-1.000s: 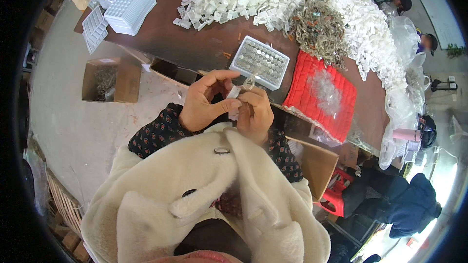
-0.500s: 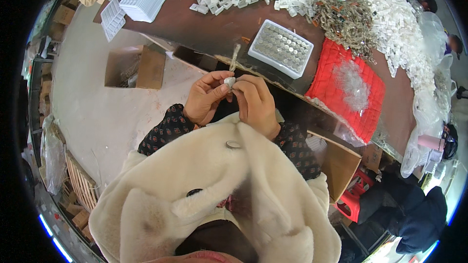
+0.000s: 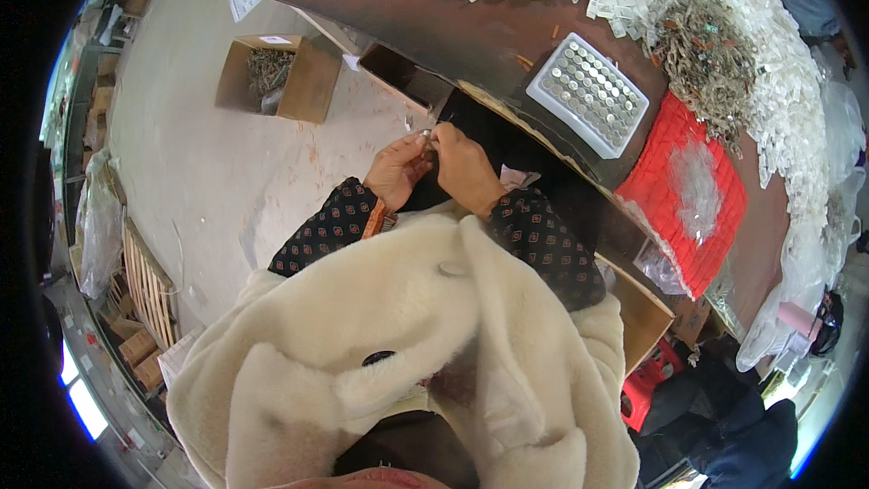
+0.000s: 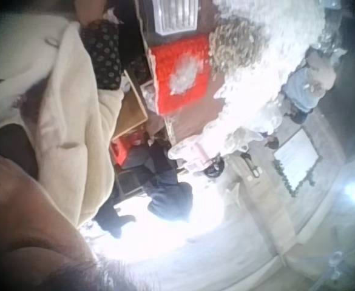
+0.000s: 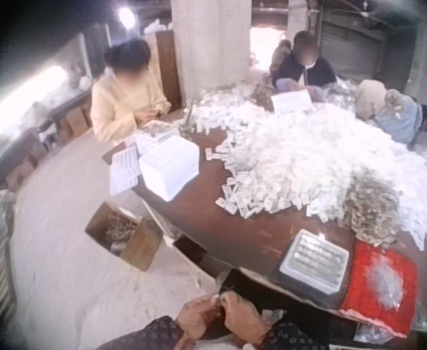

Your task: The person sits at a table and assembles small electronic components by hand, inserting parts into white plastic housings and placing them into a tray. The person also handles a clear plastic bag and a red mat on the table.

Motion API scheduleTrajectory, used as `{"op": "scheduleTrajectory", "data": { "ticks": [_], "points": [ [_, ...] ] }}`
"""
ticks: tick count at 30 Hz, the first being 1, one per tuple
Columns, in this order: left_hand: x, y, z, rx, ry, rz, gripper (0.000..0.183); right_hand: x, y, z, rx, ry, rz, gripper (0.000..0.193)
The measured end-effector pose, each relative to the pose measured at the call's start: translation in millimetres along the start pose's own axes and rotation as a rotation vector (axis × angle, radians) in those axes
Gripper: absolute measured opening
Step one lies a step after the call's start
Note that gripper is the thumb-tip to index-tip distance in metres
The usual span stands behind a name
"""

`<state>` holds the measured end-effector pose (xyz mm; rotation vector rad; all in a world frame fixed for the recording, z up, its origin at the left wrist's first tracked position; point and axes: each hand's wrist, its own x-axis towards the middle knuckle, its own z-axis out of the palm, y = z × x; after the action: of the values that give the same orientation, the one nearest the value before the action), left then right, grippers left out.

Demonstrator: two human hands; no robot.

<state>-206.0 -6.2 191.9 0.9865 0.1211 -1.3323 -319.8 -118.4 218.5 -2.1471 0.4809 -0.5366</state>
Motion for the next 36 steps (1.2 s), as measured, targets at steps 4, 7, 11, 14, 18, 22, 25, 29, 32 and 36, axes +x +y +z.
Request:
{"op": "scheduleTrajectory", "data": {
  "ticks": [4, 7, 11, 14, 18, 22, 25, 29, 32, 36],
  "points": [
    [6, -1, -3, -0.020, -0.005, -0.023, 0.021, -1, 5, 2, 0.006, -0.033, 0.058, 0.010],
    [10, -1, -5, -0.043, -0.027, -0.035, 0.021, 1, 7, 1, 0.016, -0.042, 0.088, 0.010],
    [17, -3, -9, -0.081, -0.044, -0.051, 0.021, 4, 10, 1, 0.011, -0.068, 0.145, 0.009],
    [21, -4, -11, -0.094, -0.014, -0.057, 0.022, 6, 13, 2, -0.002, -0.058, 0.132, 0.009],
    [23, -3, -11, -0.113, 0.005, -0.057, 0.022, 8, 14, 4, 0.002, -0.058, 0.147, 0.008],
    [24, -1, -9, -0.118, 0.034, -0.051, 0.021, 9, 15, 5, 0.022, -0.062, 0.164, 0.008],
    [24, -1, -8, -0.116, 0.039, -0.055, 0.021, 10, 16, 5, 0.017, -0.054, 0.165, 0.007],
    [24, -1, -8, -0.085, 0.021, -0.045, 0.021, 10, 17, 5, 0.020, -0.063, 0.134, 0.006],
    [24, -2, -7, -0.072, 0.023, -0.037, 0.022, 9, 17, 5, 0.024, -0.066, 0.168, 0.007],
    [24, -1, -8, -0.055, 0.015, -0.032, 0.022, 9, 17, 5, 0.041, -0.056, 0.138, 0.006]
  ]
}}
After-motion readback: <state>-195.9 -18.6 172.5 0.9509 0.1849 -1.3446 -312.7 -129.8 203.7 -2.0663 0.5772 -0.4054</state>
